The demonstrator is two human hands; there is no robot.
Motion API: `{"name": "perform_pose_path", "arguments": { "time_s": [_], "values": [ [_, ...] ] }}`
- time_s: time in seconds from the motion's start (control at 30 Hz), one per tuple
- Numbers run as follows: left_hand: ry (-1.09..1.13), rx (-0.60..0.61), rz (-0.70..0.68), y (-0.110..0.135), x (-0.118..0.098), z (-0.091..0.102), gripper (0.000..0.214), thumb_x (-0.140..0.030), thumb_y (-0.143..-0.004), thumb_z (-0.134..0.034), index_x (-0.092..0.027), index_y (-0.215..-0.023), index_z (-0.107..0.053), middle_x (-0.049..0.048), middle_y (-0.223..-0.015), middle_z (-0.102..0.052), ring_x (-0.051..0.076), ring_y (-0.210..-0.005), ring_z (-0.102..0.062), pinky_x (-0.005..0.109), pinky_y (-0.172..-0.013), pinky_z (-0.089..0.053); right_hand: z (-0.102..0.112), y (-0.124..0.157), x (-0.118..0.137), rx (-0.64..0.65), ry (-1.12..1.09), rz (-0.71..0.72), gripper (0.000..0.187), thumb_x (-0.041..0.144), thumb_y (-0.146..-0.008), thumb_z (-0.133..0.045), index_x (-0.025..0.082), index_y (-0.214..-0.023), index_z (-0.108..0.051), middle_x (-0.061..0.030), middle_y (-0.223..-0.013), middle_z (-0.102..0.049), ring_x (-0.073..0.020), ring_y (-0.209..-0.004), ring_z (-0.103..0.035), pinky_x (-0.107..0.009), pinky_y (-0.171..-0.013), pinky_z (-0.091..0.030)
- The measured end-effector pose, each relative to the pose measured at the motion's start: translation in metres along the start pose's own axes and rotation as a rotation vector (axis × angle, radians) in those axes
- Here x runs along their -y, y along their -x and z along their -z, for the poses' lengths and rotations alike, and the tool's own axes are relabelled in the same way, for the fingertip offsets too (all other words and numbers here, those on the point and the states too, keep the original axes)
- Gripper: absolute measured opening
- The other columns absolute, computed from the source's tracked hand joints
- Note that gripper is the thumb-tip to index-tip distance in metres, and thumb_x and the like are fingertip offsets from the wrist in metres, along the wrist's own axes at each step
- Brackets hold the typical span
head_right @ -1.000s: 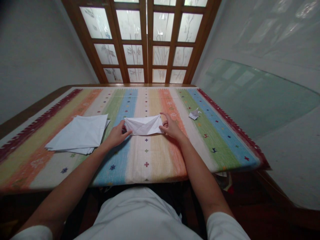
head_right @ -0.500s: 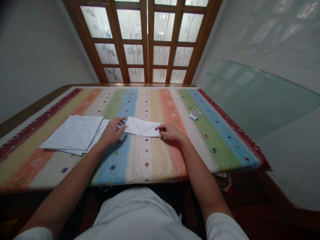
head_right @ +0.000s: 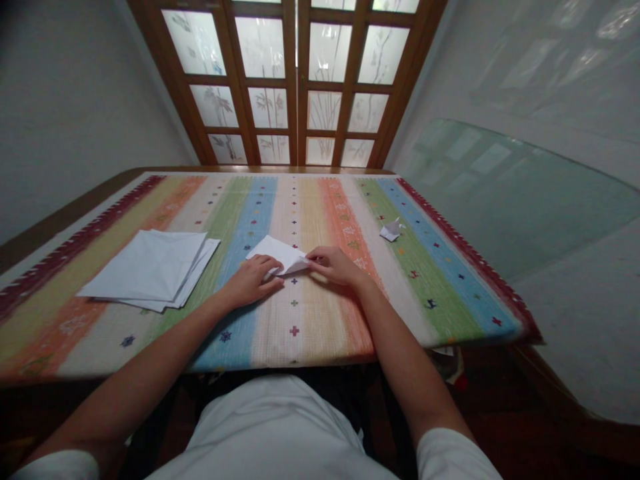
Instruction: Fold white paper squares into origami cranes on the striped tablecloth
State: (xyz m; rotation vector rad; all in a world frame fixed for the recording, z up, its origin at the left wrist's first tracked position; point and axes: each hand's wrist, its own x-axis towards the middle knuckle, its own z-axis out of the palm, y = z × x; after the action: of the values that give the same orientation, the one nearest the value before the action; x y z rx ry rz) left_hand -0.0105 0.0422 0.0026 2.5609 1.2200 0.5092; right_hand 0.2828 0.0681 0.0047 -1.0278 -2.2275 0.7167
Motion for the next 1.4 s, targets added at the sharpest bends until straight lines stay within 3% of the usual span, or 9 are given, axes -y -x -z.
{"name": "perform_pose_path", "arguments": {
  "time_s": [0.13,0.23,0.37,0.57,0.83,1.03,1.2,1.33,1.4],
  "values": [
    [-0.007,-0.008,0.061,-0.003,-0.003,0.001,0.023,-0.039,-0.103,-0.062,-0.02,-0.102,-0.074,0.0127,-0.108,-0.076,0.031,-0.105,-0.068,0.047,-0.098,-0.052,-0.013,-0.003,-0.001,-0.026,-0.019,-0.084,0.024,0.033,-0.1,-0.063,0.02,-0.109,-0.08,-0.0066,-0.088,-0.079,-0.0199,-0.076,-0.069,-0.03,-0.073,-0.053],
    [-0.014,-0.045,0.136,-0.005,-0.005,-0.001,0.02,-0.033,-0.103,-0.06,-0.02,-0.11,-0.072,0.0117,-0.102,-0.077,0.029,-0.098,-0.069,0.044,-0.092,-0.052,-0.023,-0.008,-0.004,-0.113,-0.002,-0.109,0.032,0.027,-0.096,-0.066,0.019,-0.126,-0.075,-0.0059,-0.088,-0.078,-0.0189,-0.073,-0.067,-0.03,-0.071,-0.052],
    [-0.065,-0.055,0.131,-0.008,-0.007,-0.006,0.022,-0.025,-0.104,-0.057,-0.022,-0.122,-0.07,0.0095,-0.103,-0.077,0.028,-0.1,-0.068,0.042,-0.09,-0.051,-0.029,-0.012,-0.006,-0.181,0.086,-0.095,0.036,0.018,-0.091,-0.07,0.019,-0.127,-0.074,-0.0088,-0.096,-0.078,-0.0207,-0.082,-0.068,-0.035,-0.082,-0.054],
    [-0.142,-0.002,0.066,-0.008,-0.008,-0.009,0.028,-0.027,-0.108,-0.054,-0.024,-0.118,-0.079,0.0124,-0.114,-0.075,0.03,-0.107,-0.066,0.044,-0.092,-0.049,-0.025,-0.01,-0.003,-0.132,0.024,-0.122,0.042,0.02,-0.087,-0.074,0.021,-0.129,-0.074,-0.007,-0.096,-0.078,-0.0215,-0.084,-0.069,-0.035,-0.083,-0.054],
    [-0.163,-0.002,0.016,-0.004,-0.019,-0.002,0.034,-0.048,-0.099,-0.072,-0.02,-0.117,-0.072,0.0129,-0.12,-0.072,0.032,-0.111,-0.066,0.047,-0.098,-0.051,-0.023,-0.011,0.01,-0.118,-0.476,-0.207,0.033,0.03,-0.077,-0.082,0.023,-0.109,-0.075,-0.0058,-0.101,-0.075,-0.0178,-0.079,-0.067,-0.03,-0.071,-0.055],
    [-0.176,-0.113,0.005,-0.003,-0.026,-0.002,0.036,-0.037,-0.096,-0.076,-0.019,-0.125,-0.066,0.0146,-0.123,-0.071,0.032,-0.113,-0.067,0.043,-0.094,-0.055,-0.027,-0.012,0.019,-0.075,-0.847,-0.315,0.033,0.038,-0.075,-0.09,0.023,-0.1,-0.074,-0.0025,-0.092,-0.072,-0.0165,-0.076,-0.065,-0.028,-0.067,-0.055],
    [0.071,-0.214,-0.068,-0.002,-0.012,-0.002,0.027,-0.016,-0.097,-0.059,-0.02,-0.121,-0.069,0.0109,-0.117,-0.074,0.025,-0.105,-0.071,0.037,-0.089,-0.058,-0.025,-0.011,0.02,-0.075,-0.864,-0.245,0.036,0.055,-0.086,-0.083,0.024,-0.101,-0.074,-0.0025,-0.086,-0.07,-0.0179,-0.076,-0.067,-0.031,-0.069,-0.058],
    [0.418,-0.406,0.043,-0.004,0.003,0.0,0.02,-0.033,-0.1,-0.061,-0.017,-0.102,-0.073,0.0096,-0.097,-0.077,0.023,-0.087,-0.072,0.032,-0.075,-0.059,-0.021,-0.012,0.015,-0.241,-0.609,-0.095,0.042,0.052,-0.08,-0.089,0.027,-0.11,-0.074,-0.0088,-0.119,-0.073,-0.0253,-0.112,-0.07,-0.041,-0.097,-0.06],
    [0.598,-0.487,0.138,-0.006,0.007,0.002,0.027,-0.042,-0.096,-0.068,-0.015,-0.1,-0.072,0.0098,-0.092,-0.077,0.022,-0.082,-0.072,0.03,-0.068,-0.058,-0.021,-0.012,0.012,-0.229,-0.55,-0.046,0.052,0.051,-0.077,-0.093,0.029,-0.12,-0.072,-0.0103,-0.132,-0.07,-0.0277,-0.126,-0.066,-0.045,-0.108,-0.056]
  ]
}}
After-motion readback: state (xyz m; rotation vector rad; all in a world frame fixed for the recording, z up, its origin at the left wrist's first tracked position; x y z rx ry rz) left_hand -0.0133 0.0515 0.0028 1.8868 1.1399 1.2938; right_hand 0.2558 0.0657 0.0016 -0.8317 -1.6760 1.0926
